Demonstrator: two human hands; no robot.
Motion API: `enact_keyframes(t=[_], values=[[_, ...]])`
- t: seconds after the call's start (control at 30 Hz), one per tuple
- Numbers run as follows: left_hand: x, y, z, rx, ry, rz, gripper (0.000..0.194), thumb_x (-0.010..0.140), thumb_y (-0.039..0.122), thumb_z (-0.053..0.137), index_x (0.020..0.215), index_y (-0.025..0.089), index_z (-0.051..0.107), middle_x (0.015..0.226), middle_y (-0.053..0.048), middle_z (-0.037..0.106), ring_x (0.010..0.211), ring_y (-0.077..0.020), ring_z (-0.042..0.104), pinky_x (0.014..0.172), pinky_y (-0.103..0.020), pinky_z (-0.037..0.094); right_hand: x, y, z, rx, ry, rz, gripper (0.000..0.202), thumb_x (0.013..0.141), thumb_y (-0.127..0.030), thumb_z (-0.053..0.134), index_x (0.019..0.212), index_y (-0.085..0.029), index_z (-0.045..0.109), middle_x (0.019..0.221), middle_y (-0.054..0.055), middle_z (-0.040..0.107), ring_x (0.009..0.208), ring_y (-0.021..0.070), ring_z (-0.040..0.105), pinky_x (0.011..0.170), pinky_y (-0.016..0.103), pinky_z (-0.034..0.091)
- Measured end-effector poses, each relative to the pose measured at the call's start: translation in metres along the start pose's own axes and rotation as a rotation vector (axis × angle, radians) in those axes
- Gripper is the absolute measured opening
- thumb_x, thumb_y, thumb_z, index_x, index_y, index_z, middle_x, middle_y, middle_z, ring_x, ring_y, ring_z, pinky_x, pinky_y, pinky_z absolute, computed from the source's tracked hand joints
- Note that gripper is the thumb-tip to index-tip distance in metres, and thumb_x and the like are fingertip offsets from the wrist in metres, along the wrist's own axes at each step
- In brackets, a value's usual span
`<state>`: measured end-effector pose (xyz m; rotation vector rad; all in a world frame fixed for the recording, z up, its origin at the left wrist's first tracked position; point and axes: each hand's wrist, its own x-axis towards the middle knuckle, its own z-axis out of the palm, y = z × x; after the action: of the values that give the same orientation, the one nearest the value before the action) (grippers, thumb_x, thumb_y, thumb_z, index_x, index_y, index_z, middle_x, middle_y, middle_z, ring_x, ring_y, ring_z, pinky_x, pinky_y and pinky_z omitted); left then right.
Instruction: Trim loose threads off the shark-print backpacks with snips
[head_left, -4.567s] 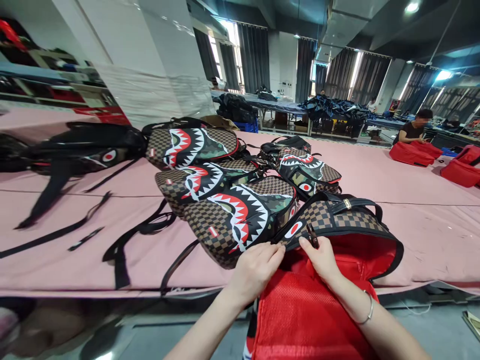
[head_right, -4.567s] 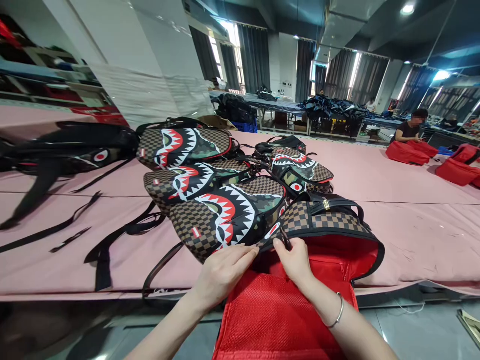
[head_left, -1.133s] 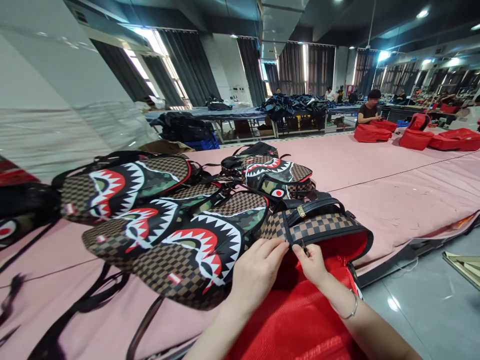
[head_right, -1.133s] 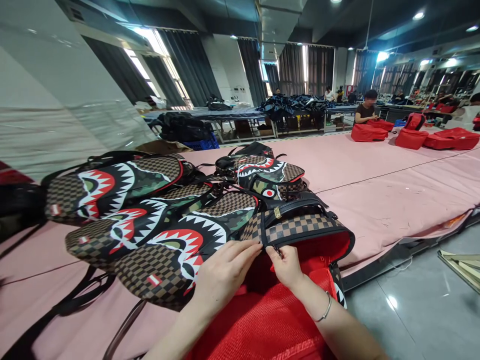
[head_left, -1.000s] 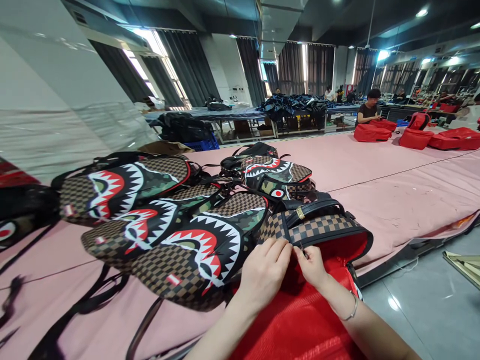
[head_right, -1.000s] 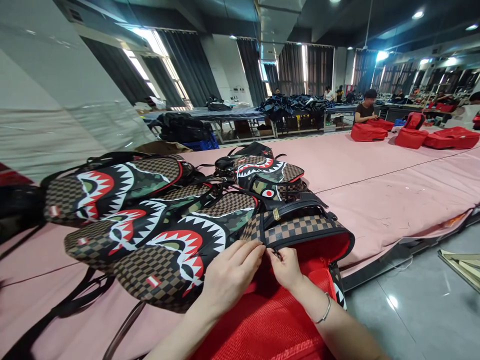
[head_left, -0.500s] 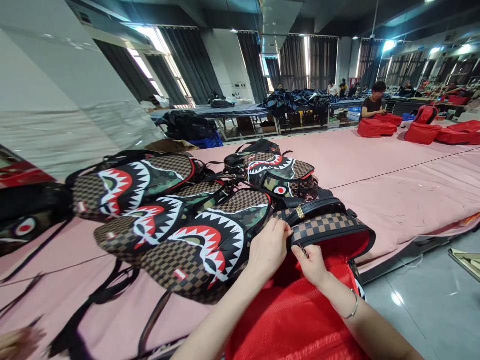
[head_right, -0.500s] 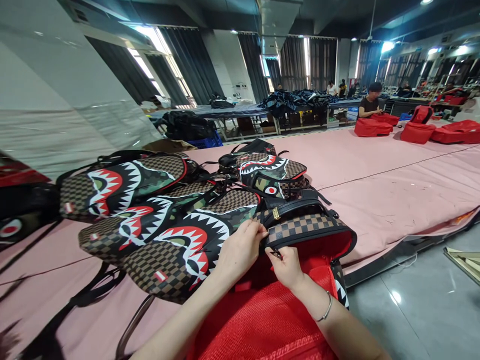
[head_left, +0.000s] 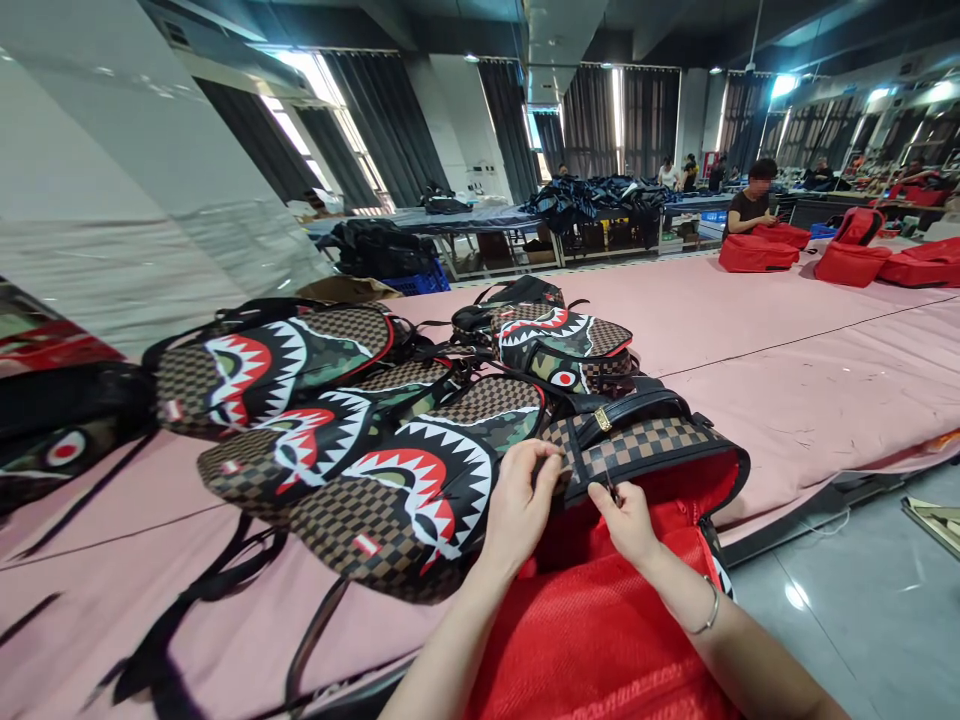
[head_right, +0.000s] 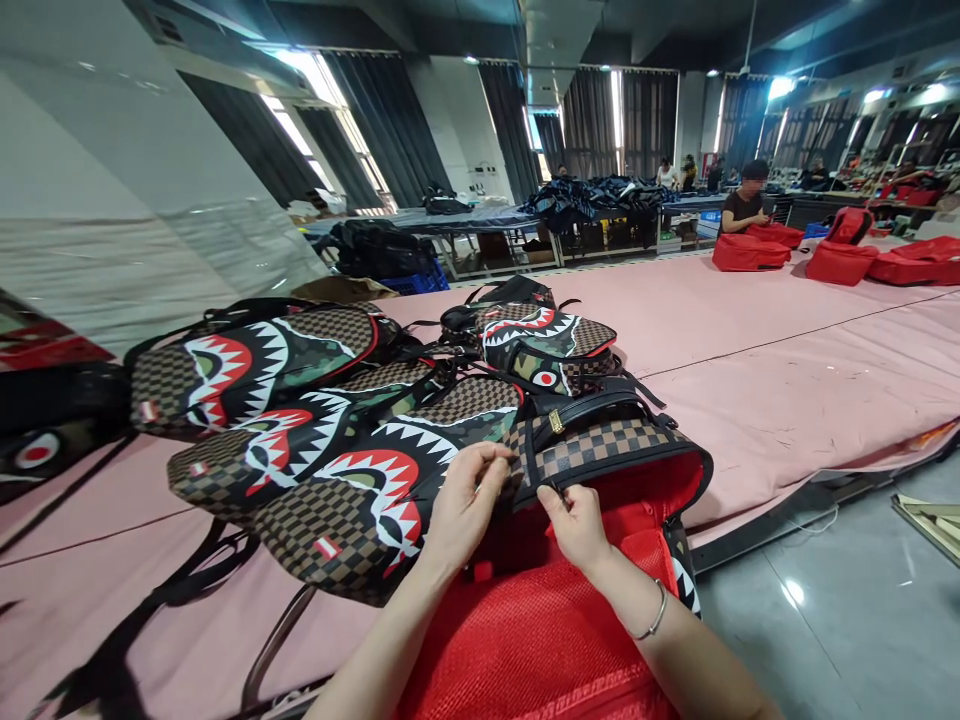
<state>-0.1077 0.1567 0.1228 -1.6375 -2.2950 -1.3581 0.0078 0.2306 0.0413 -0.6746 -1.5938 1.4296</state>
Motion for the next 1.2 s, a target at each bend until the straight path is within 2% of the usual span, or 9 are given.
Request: enact_keyframes(t=[0.1, 0.23, 0.37, 0.5, 0.6, 0.73, 0.87, 0.97, 1.2], values=[[-0.003, -0.002, 0.002, 0.109, -0.161, 0.073, 0.05, 0.083, 0.041, 0.045, 0.129, 0.022, 0.037, 0.134, -0.012, 0.042, 0.123, -0.0228, 0.041, 0.098, -0.041, 0.038, -0.001, -0.001, -0.001, 0.008, -0.012, -0.002, 0.048, 0.078, -0.052, 0.05, 0.049, -0.019, 0.03, 0.048, -0.006, 0.026, 0.049, 0.0075, 0.023, 0.046, 0.023, 0.019], [-0.012, -0.001, 0.007, 0.237, -0.271, 0.093, 0.061, 0.084, 0.042, 0.044, 0.137, 0.02, 0.023, 0.145, -0.017, 0.024, 0.13, -0.0258, 0.029, 0.101, -0.043, 0.035, -0.001, -0.005, -0.005, 0.0, -0.004, 0.006, 0.047, 0.078, -0.052, 0.05, 0.05, -0.019, 0.032, 0.049, -0.006, 0.028, 0.05, 0.0077, 0.024, 0.046, 0.022, 0.021], [-0.022, -0.008, 0.019, 0.346, -0.246, 0.196, 0.07, 0.084, 0.025, 0.046, 0.14, 0.014, 0.008, 0.142, -0.024, 0.024, 0.131, -0.0276, 0.025, 0.097, -0.044, 0.039, -0.002, -0.005, -0.009, -0.023, -0.025, 0.031, 0.046, 0.077, -0.052, 0.051, 0.051, -0.018, 0.036, 0.05, -0.005, 0.031, 0.051, 0.0079, 0.027, 0.048, 0.022, 0.026], [-0.028, -0.021, 0.03, 0.456, -0.168, 0.278, 0.075, 0.077, -0.002, 0.032, 0.14, 0.014, -0.007, 0.14, -0.026, 0.026, 0.13, -0.0281, 0.025, 0.096, -0.046, 0.041, -0.001, -0.008, -0.011, -0.091, -0.059, 0.034, 0.045, 0.079, -0.051, 0.049, 0.052, -0.017, 0.042, 0.051, -0.004, 0.038, 0.051, 0.0091, 0.035, 0.049, 0.022, 0.03], [-0.03, -0.025, 0.032, 0.504, -0.137, 0.327, 0.083, 0.07, -0.011, 0.025, 0.138, 0.015, -0.015, 0.14, -0.026, 0.027, 0.13, -0.0274, 0.024, 0.096, -0.044, 0.042, -0.004, -0.021, -0.016, -0.214, -0.075, 0.027, 0.042, 0.081, -0.05, 0.046, 0.056, -0.016, 0.05, 0.054, -0.002, 0.048, 0.055, 0.0117, 0.045, 0.053, 0.022, 0.035], [-0.034, -0.024, 0.032, 0.534, -0.082, 0.326, 0.081, 0.073, -0.009, 0.025, 0.138, 0.015, -0.017, 0.139, -0.027, 0.029, 0.129, -0.0283, 0.026, 0.096, -0.044, 0.042, -0.019, -0.05, -0.033, -0.447, -0.12, 0.008, 0.026, 0.08, -0.043, 0.05, 0.075, -0.018, 0.056, 0.072, 0.001, 0.06, 0.066, 0.0156, 0.055, 0.061, 0.025, 0.04], [-0.038, -0.022, 0.033, 0.52, -0.069, 0.323, 0.08, 0.074, -0.009, 0.024, 0.138, 0.017, -0.016, 0.14, -0.025, 0.027, 0.129, -0.0281, 0.026, 0.096, -0.044, 0.042, -0.035, -0.072, -0.048, -0.577, -0.177, -0.03, 0.02, 0.087, -0.035, 0.042, 0.098, -0.02, 0.047, 0.086, 0.003, 0.063, 0.074, 0.0176, 0.059, 0.066, 0.028, 0.043], [-0.039, -0.019, 0.033, 0.507, -0.067, 0.331, 0.079, 0.074, -0.009, 0.023, 0.138, 0.018, -0.014, 0.142, -0.024, 0.025, 0.13, -0.0276, 0.024, 0.096, -0.044, 0.042, -0.037, -0.074, -0.05, -0.62, -0.091, -0.108, 0.019, 0.088, -0.031, 0.04, 0.102, -0.019, 0.046, 0.089, 0.006, 0.064, 0.078, 0.0184, 0.061, 0.068, 0.028, 0.043], [-0.043, -0.016, 0.031, 0.506, -0.05, 0.345, 0.076, 0.076, -0.006, 0.025, 0.139, 0.015, -0.012, 0.141, -0.024, 0.026, 0.13, -0.0282, 0.025, 0.096, -0.044, 0.042, -0.03, -0.056, -0.04, -0.761, 0.016, -0.401, 0.016, 0.088, -0.031, 0.044, 0.09, -0.017, 0.052, 0.08, 0.004, 0.066, 0.069, 0.0171, 0.062, 0.059, 0.024, 0.041]])
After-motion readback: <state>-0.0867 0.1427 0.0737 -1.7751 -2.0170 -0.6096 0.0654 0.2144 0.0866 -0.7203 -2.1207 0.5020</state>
